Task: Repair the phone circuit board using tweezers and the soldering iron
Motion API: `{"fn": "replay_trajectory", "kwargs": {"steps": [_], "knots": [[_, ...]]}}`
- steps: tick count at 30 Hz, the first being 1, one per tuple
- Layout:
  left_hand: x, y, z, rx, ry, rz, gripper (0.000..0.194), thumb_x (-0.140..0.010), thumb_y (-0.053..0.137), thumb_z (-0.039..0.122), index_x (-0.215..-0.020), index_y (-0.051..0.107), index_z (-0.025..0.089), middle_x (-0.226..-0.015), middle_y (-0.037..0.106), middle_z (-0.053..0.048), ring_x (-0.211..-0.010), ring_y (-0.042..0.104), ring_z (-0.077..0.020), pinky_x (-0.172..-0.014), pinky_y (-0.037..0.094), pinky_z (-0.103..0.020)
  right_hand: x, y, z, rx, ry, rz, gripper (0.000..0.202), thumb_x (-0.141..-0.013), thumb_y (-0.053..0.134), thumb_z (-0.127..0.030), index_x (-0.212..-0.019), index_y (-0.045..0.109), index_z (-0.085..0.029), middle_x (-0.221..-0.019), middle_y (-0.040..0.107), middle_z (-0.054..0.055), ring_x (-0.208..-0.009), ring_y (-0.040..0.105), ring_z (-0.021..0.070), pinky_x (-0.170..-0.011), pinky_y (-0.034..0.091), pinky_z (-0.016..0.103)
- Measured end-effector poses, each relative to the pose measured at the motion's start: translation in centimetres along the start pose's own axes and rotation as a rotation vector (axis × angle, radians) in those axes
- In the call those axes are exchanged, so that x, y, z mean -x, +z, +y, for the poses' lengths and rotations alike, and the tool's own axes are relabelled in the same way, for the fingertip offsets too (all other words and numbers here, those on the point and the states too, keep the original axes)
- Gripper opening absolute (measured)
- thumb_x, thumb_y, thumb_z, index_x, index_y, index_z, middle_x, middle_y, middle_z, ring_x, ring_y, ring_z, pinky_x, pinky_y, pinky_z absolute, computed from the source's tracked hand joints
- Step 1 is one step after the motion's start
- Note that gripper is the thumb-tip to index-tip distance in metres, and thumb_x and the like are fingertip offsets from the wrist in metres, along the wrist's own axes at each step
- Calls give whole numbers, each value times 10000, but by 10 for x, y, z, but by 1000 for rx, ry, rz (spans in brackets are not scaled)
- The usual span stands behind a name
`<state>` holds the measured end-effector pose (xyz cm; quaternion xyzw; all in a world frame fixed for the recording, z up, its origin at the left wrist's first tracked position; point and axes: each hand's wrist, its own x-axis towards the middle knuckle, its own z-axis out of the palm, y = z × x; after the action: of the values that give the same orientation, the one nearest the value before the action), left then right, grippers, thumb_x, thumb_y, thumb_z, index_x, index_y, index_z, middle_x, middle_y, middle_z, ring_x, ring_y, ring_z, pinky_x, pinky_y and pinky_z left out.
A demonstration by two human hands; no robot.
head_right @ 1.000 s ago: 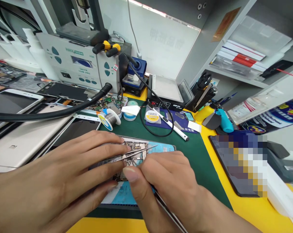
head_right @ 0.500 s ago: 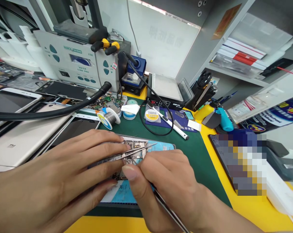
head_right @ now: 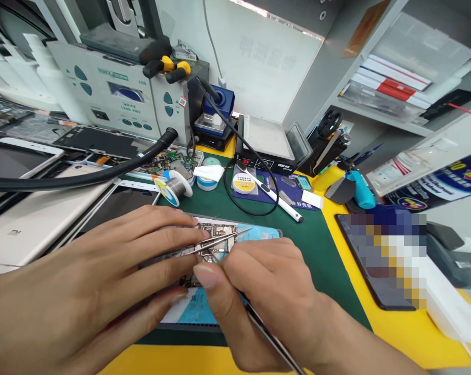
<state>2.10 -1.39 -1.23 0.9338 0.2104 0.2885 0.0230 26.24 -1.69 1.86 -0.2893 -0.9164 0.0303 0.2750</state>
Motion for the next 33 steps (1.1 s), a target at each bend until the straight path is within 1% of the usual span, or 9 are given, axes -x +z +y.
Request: {"fn": "replay_trajectory", "kwargs": {"steps": [2,6,10,15,19,23,25,30,33], "knots": [[0,0,-1,-3,3,-1,263,-1087,497,177,-1212,707,80,-1215,721,-123,-1199,619,-337,-1027,536,-528,1,0,0,10,-4,4,294,-1054,492,-103,-796,586,-204,-582,593,-35,-494,538,110,-504,422,291],[-2,-1,-1,-4,19,-1,259,-1085,498,166,-1214,706,81,-1092,717,-102,-1170,620,-316,-1047,524,-514,3,1,0,12,10,3,280,-1055,491,-107,-813,574,-220,-582,602,-37,-486,547,117,-496,427,299],[-1,-2,0,-1,15,3,258,-1079,495,157,-1198,712,84,-1066,715,-104,-1151,626,-322,-1027,532,-526,3,1,1,13,13,-10,252,-1044,503,-99,-841,581,-226,-603,625,-31,-494,571,127,-503,439,301],[-1,-2,1,-3,13,11,248,-1076,499,168,-1161,718,87,-1096,717,-114,-1144,633,-322,-1023,546,-523,1,-2,1,18,5,-31,261,-1043,485,-99,-836,582,-225,-577,597,-35,-476,548,127,-490,437,298],[-1,-1,0,-19,11,19,238,-1065,504,164,-1108,728,97,-1086,722,-123,-1145,639,-322,-1034,547,-521,1,-2,1,37,7,-41,261,-1050,490,-110,-839,590,-227,-574,604,-36,-469,557,126,-489,430,297],[-1,-1,-1,-7,17,0,240,-1067,508,165,-1151,719,88,-1077,713,-110,-1163,626,-331,-1038,540,-526,1,-1,0,41,12,-41,270,-1058,488,-120,-839,608,-221,-571,614,-30,-468,572,129,-488,421,306],[-1,-2,-1,-4,30,-5,244,-1062,503,142,-1177,710,82,-1077,712,-108,-1177,623,-335,-1041,536,-530,1,-1,0,48,8,-30,262,-1058,493,-114,-853,619,-217,-590,644,-21,-480,600,135,-490,425,315],[0,-2,0,-11,6,-2,239,-1062,502,154,-1161,712,97,-1132,723,-122,-1169,631,-328,-1037,543,-525,1,-1,0,48,22,-17,237,-1060,509,-123,-879,615,-235,-650,703,-8,-542,670,156,-503,450,323],[0,-1,0,-14,15,-4,245,-1067,497,152,-1168,712,94,-1113,722,-115,-1168,625,-329,-1028,542,-527,1,-1,0,45,21,-18,237,-1051,511,-115,-871,611,-234,-623,679,-19,-510,639,145,-497,456,320]]}}
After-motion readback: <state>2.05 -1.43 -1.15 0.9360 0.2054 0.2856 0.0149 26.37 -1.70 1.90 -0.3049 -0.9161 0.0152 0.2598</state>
